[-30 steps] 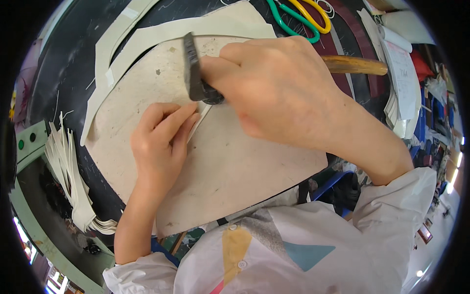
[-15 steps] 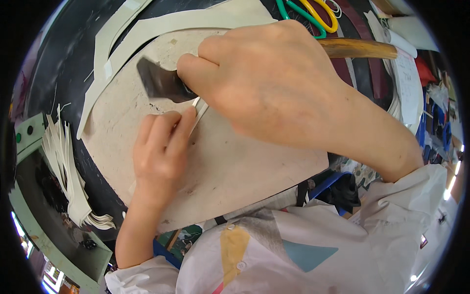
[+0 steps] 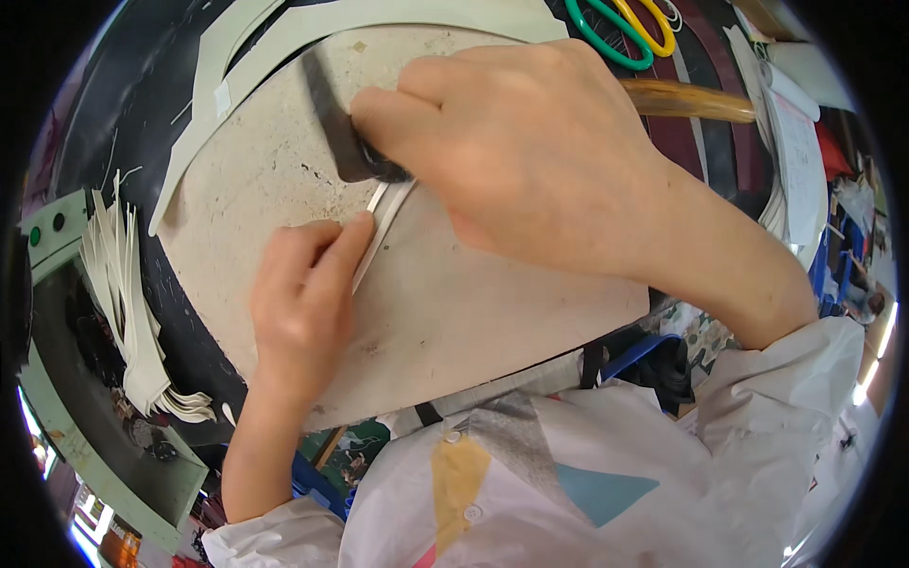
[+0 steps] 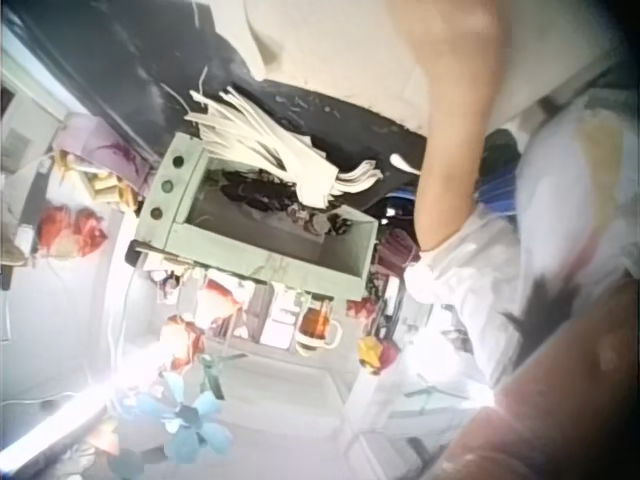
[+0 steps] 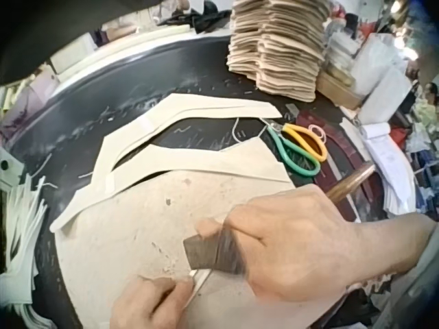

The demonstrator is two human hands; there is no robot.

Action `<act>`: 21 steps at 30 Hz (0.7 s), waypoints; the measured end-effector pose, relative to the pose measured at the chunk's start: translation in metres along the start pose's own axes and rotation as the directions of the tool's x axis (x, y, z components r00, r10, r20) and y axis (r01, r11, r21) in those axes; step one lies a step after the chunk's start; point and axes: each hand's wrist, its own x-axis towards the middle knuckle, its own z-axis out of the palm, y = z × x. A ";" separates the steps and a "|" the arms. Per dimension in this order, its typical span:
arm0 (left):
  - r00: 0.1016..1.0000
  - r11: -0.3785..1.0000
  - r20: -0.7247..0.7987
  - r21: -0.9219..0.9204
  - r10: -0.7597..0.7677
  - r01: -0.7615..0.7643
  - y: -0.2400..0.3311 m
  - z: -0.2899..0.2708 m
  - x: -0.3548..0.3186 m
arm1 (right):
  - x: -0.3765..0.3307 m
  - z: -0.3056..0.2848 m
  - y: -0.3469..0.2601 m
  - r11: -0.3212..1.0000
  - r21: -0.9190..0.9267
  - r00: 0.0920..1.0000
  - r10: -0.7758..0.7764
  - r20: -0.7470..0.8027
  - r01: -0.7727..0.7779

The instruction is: Hammering the edges of white shoe upper components on a workbench.

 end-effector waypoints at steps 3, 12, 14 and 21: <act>0.995 0.979 0.065 0.186 0.076 -0.087 0.012 -0.004 0.005 | 0.004 -0.009 -0.014 0.998 0.052 0.999 0.023 0.041 -0.025; 0.957 0.993 0.282 -0.086 -0.059 0.087 -0.007 -0.018 0.047 | 0.004 -0.021 0.015 0.994 0.039 0.976 0.103 -0.191 -0.097; 0.961 0.965 0.255 -0.206 -0.109 0.164 -0.021 -0.010 0.070 | 0.012 -0.030 0.017 0.999 0.009 0.971 0.046 -0.233 -0.045; 0.990 0.946 0.052 -0.293 -0.130 0.140 -0.027 0.017 0.092 | 0.005 -0.012 0.031 0.984 -0.114 0.975 0.116 -0.191 -0.139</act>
